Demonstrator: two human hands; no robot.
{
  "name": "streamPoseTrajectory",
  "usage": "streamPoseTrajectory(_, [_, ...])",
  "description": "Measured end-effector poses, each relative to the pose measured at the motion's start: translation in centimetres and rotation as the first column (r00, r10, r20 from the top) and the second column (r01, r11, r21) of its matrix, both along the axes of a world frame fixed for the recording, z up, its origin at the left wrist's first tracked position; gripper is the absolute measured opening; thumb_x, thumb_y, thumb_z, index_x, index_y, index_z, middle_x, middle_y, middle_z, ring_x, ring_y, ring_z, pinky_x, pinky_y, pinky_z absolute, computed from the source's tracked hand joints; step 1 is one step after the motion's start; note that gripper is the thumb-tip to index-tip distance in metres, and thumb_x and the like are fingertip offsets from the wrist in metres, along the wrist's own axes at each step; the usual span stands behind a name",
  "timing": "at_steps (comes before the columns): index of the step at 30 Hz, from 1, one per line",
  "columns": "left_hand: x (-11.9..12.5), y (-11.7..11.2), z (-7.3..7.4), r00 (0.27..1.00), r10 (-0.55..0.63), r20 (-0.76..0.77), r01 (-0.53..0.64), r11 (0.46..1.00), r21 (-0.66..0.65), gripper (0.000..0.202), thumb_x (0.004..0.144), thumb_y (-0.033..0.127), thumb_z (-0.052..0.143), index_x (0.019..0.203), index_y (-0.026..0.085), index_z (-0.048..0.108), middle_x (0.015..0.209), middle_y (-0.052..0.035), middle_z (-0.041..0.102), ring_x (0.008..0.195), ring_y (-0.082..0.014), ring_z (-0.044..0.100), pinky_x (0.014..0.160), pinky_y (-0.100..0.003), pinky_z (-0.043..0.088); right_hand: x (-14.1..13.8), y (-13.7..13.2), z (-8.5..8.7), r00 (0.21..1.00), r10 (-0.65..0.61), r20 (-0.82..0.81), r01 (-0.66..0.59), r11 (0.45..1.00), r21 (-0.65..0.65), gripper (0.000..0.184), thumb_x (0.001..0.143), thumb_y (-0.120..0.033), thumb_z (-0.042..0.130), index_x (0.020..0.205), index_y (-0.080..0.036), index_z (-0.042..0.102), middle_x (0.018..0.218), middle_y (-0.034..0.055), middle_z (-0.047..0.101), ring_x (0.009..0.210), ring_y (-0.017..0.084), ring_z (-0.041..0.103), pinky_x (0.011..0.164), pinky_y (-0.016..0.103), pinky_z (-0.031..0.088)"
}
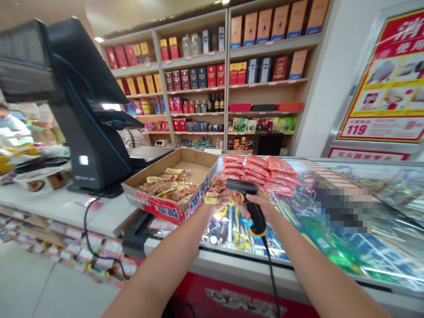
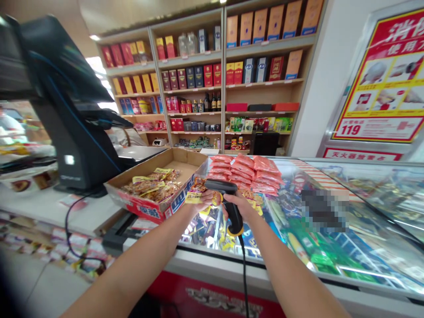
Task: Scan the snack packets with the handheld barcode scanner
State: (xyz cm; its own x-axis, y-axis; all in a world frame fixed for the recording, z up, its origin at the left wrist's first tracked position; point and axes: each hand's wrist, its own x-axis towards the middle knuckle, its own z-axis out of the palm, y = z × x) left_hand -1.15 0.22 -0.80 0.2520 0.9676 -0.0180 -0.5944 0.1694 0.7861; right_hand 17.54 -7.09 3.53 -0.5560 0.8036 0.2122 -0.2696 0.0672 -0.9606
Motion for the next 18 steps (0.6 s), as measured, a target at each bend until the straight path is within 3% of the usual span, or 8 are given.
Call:
streamPoseTrajectory(7, [-0.1,0.0,-0.1,0.985,-0.134,0.108,0.131,0.991,0.036,0.035,0.086,0.022,0.046,0.056,0.018,0.03,0.049,0.0055,0.019,0.036,-0.0043,0.013,0.038,-0.021,0.016,0.1,0.1,-0.1,1.0,-0.002,-0.023,0.002,1.0,0.002,0.03,0.074,-0.041,0.062,0.091,-0.016,0.059,0.052,-0.0016,0.059,0.037,0.014,0.054,0.038,0.025,0.042])
streamPoseTrajectory(14, [0.0,-0.8,0.7,0.981,-0.134,0.14,0.139,0.99,-0.027,0.029,0.088,0.016,0.041,0.06,0.017,0.038,0.049,0.005,0.022,0.037,-0.005,0.013,0.038,-0.02,0.018,0.1,0.0,0.1,0.999,-0.038,-0.034,0.039,0.999,0.028,0.031,0.075,-0.043,0.061,0.088,-0.015,0.06,0.047,-0.001,0.059,0.035,0.012,0.052,0.038,0.023,0.041])
streamPoseTrajectory(18, [0.0,-0.9,1.2,0.982,-0.117,0.146,0.122,0.992,-0.021,0.022,0.085,0.015,0.046,0.064,0.018,0.042,0.051,0.0047,0.026,0.038,-0.005,0.017,0.037,-0.02,0.021,1.2,0.5,0.6,0.985,-0.153,-0.073,0.153,0.988,-0.004,0.033,0.075,-0.048,0.061,0.084,-0.016,0.06,0.045,0.0009,0.059,0.035,0.013,0.051,0.037,0.023,0.041])
